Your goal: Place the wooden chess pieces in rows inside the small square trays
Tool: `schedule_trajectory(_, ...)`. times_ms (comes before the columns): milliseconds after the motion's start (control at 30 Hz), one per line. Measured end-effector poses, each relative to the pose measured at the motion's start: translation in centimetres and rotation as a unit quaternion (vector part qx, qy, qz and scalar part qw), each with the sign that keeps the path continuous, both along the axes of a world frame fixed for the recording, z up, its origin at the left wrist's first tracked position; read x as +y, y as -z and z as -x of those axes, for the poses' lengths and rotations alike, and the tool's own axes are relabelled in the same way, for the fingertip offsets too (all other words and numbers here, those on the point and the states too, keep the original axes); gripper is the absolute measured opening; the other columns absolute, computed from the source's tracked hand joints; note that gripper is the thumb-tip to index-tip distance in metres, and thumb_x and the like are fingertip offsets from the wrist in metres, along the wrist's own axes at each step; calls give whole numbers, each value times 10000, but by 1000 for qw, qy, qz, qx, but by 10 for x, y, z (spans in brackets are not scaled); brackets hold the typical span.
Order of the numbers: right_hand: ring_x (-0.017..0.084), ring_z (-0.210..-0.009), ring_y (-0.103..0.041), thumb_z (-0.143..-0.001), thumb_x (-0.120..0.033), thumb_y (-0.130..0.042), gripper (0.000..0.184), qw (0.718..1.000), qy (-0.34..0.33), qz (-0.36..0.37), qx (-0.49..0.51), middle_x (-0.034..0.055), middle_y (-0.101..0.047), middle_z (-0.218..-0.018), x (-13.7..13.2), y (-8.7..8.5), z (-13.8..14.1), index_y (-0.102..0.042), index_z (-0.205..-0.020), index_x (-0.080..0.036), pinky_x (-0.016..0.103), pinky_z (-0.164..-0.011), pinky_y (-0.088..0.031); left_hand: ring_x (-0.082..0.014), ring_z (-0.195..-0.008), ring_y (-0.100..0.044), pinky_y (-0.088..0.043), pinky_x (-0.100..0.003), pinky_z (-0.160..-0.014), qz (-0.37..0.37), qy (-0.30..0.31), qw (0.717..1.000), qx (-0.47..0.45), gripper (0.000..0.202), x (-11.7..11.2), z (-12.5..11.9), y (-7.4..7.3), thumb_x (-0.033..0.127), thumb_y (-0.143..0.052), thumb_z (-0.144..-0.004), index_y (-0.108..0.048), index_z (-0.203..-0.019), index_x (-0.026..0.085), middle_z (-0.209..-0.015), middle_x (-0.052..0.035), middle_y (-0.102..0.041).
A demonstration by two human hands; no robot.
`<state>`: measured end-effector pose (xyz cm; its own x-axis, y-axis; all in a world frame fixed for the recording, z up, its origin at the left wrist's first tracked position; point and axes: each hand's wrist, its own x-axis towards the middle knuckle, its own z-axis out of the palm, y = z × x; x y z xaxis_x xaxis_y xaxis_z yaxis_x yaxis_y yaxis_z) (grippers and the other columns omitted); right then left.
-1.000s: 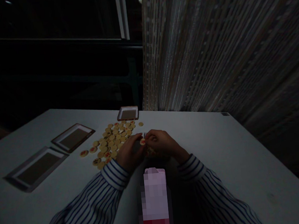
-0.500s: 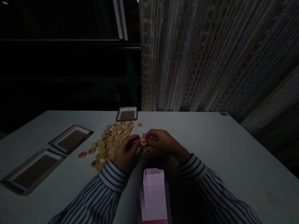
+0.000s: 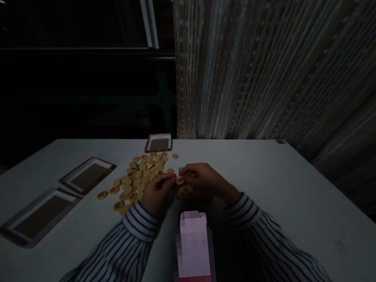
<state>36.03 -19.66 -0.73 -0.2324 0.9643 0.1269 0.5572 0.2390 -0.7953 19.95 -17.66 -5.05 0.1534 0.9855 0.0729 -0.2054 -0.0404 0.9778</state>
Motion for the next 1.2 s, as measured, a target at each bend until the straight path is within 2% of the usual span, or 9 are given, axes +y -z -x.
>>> schedule_trajectory(333, 138, -737, -620, -762, -244, -560, 150, 999, -23, -15, -18, 20, -684, -812, 0, 0, -3, -659, -853, -179, 252, -667, -475, -164, -610, -643, -521, -265, -578, -16, 6, 1000, 18, 179, -2, 0, -2, 287, -701, -560, -663, -674, 155, -630, -30, -687)
schedule_trajectory(733, 139, -775, -623, -793, -258, -533, 182, 999, -31, -27, -34, 26, -692, -845, 1, 1, -3, -666, -886, -174, 247, -698, -464, -138, -555, -622, -505, -238, -543, 15, 18, 1000, -4, 210, -2, -1, 1, 302, -716, -543, -653, -679, 154, -591, -12, -673)
schedule_trajectory(1200, 141, -780, -623, -794, -251, -530, 199, 999, -29, -7, -33, 38, -689, -863, -2, -3, -2, -665, -915, -169, 261, -696, -470, -141, -549, -623, -504, -237, -520, 2, 16, 1000, 10, 201, -5, -1, 0, 321, -709, -557, -647, -678, 173, -580, -11, -669)
